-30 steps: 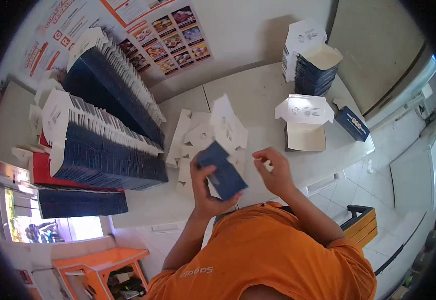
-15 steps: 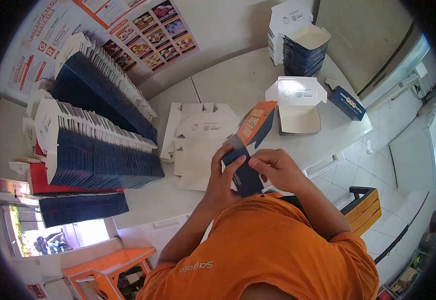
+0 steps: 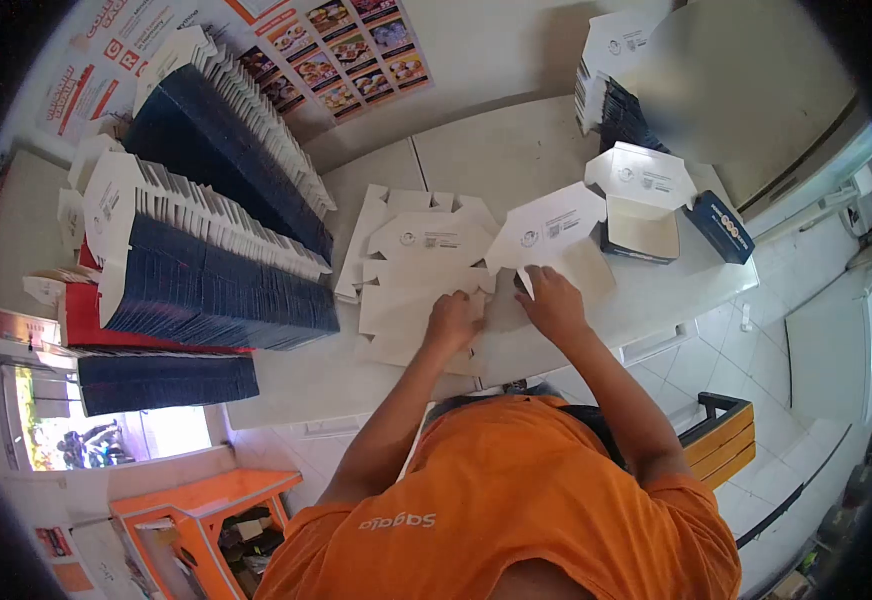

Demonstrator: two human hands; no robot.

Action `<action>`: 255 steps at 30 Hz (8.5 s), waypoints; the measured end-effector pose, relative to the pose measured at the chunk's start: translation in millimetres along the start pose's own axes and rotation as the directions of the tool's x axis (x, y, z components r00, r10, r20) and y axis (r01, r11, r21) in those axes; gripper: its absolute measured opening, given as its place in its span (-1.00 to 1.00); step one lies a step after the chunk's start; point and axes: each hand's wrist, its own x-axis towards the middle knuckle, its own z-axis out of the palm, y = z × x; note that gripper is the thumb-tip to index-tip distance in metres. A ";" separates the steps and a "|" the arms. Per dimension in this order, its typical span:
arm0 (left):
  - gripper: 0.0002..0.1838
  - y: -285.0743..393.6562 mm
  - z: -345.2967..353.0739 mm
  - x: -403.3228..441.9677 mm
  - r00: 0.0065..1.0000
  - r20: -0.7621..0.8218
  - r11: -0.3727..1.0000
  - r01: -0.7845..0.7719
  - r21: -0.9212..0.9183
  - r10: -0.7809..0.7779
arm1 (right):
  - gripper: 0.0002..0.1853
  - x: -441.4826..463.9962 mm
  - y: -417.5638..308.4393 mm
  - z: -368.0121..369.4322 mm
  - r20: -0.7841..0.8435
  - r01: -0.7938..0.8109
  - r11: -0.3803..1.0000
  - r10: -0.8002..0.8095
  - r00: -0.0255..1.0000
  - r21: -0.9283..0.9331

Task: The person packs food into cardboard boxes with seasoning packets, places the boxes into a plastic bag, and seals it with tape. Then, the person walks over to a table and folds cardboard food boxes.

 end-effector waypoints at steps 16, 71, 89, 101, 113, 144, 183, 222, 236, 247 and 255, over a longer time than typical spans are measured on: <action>-0.48 -90.3 -64.8 -11.6 0.873 0.480 0.283 0.442 -0.851 0.082 | -0.74 -68.7 -79.8 3.5 0.152 0.017 0.887 -0.098 0.983 0.462; -0.56 -51.0 -128.7 -258.8 0.830 0.132 0.501 -0.193 -0.844 0.542 | -0.51 -271.6 -268.1 -9.9 -0.204 0.209 0.624 -0.080 0.976 0.753; -0.41 -39.4 -134.4 -259.7 0.789 0.038 0.600 -0.433 -0.673 0.613 | -0.44 -283.6 -296.7 -29.9 -0.080 -0.098 0.957 0.125 0.989 0.275; -0.57 -35.0 -150.7 -220.0 0.819 0.281 0.443 0.037 -0.896 0.500 | -0.25 -283.4 -257.6 -25.2 -0.117 0.045 0.111 0.835 0.537 0.993; -0.53 7.6 -144.7 -202.4 0.637 0.292 0.125 0.294 -0.947 0.713 | -0.79 -248.0 -312.5 -33.8 -0.879 0.476 0.829 0.040 0.474 0.295; -0.68 -65.1 -169.5 -241.3 0.625 0.401 0.697 -0.343 -0.630 0.670 | -0.78 -246.5 -317.0 -73.6 0.270 -0.300 0.848 0.194 0.943 0.437; -0.59 133.4 -392.1 -269.7 0.115 0.348 -0.051 -0.900 0.432 0.930 | -0.18 -17.0 -124.9 147.5 0.506 0.578 0.806 -0.448 0.737 -0.130; -0.37 -84.6 -169.8 -181.9 0.979 -0.025 -0.152 -0.057 -0.987 -0.204 | -0.65 -69.4 -278.1 32.6 0.035 0.579 0.726 -0.634 0.773 0.372; -0.70 -68.1 -154.8 -171.2 0.983 -0.139 -0.389 -0.175 -0.904 -0.120 | -0.66 -59.5 -275.7 5.3 -0.324 0.152 0.660 0.146 0.935 0.736; -0.73 -53.0 -134.6 -174.2 0.905 -0.419 -0.246 -0.391 -0.887 0.073 | -0.74 -62.0 -287.5 18.3 -0.284 0.540 0.835 -0.497 0.820 0.100; -0.78 -77.0 -192.7 -204.0 0.918 -0.129 0.489 -0.314 -0.814 0.376 | -0.38 -66.6 -310.6 3.0 -0.205 0.461 0.823 -0.415 0.887 0.331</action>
